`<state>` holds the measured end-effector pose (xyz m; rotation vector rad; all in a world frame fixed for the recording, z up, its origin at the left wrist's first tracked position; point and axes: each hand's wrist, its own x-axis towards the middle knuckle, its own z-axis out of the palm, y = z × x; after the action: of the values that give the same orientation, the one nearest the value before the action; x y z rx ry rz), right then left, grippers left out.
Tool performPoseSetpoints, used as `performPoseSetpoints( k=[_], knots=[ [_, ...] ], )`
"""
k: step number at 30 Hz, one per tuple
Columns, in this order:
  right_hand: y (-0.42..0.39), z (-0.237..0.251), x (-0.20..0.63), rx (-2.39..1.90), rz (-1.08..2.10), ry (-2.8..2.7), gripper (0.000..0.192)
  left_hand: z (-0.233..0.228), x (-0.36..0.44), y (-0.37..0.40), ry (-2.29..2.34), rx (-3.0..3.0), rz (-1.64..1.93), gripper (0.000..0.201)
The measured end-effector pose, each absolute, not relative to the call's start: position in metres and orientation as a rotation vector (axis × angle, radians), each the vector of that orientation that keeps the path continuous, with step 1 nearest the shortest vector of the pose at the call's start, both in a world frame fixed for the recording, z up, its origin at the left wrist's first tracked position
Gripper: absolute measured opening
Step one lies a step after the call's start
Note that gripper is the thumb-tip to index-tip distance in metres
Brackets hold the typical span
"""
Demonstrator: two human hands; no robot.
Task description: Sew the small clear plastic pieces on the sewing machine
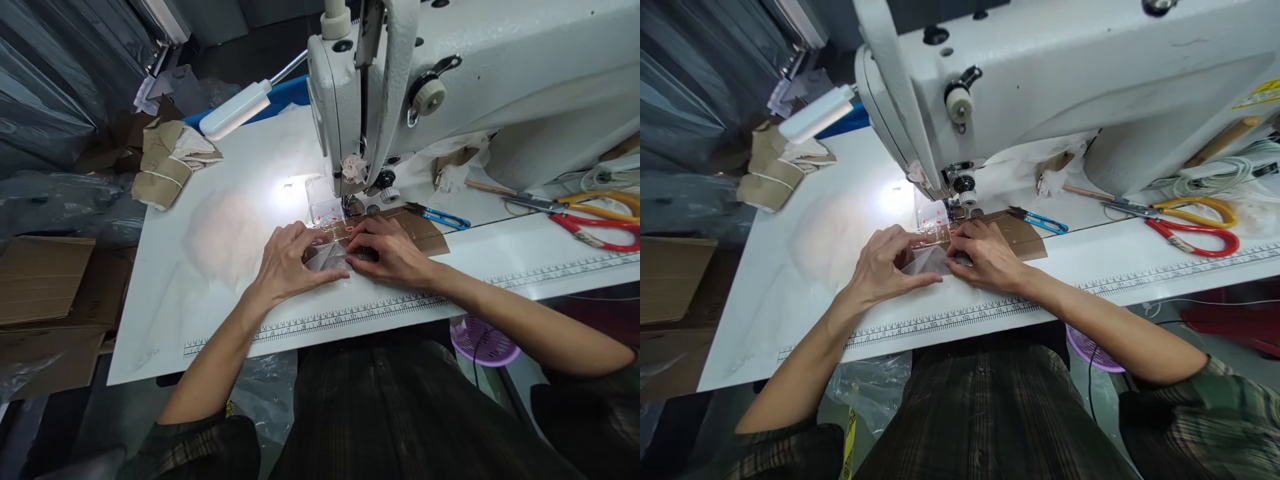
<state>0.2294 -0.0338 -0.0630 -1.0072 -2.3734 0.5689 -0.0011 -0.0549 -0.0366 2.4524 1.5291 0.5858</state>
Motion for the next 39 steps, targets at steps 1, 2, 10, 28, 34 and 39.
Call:
performPoseSetpoints(
  k=[1, 2, 10, 28, 34, 39],
  knots=[
    [-0.034, -0.063, 0.23, -1.0, 0.564, -2.376, 0.009, -0.041, 0.001, -0.055, 1.549, 2.472, 0.623, 0.064],
    [-0.034, -0.063, 0.23, -0.996, 0.56, -2.379, 0.009, -0.044, 0.003, -0.054, 1.553, 2.481, 0.646, 0.06],
    [-0.036, -0.064, 0.232, -1.015, 0.582, -2.321, 0.035, -0.044, 0.004, -0.055, 1.303, 2.137, 0.899, 0.009],
    [-0.033, -0.046, 0.235, -0.599, 1.001, -2.206, 0.016, -0.042, 0.014, -0.06, 0.9, 1.865, 0.858, 0.048],
    [-0.034, -0.049, 0.233, -0.546, 0.956, -2.216, 0.011, -0.049, 0.013, -0.06, 0.918, 1.728, 0.791, 0.055],
    [-0.033, -0.053, 0.233, -0.546, 0.895, -2.222, 0.009, -0.049, 0.012, -0.06, 0.935, 1.665, 0.765, 0.057]
  ],
)
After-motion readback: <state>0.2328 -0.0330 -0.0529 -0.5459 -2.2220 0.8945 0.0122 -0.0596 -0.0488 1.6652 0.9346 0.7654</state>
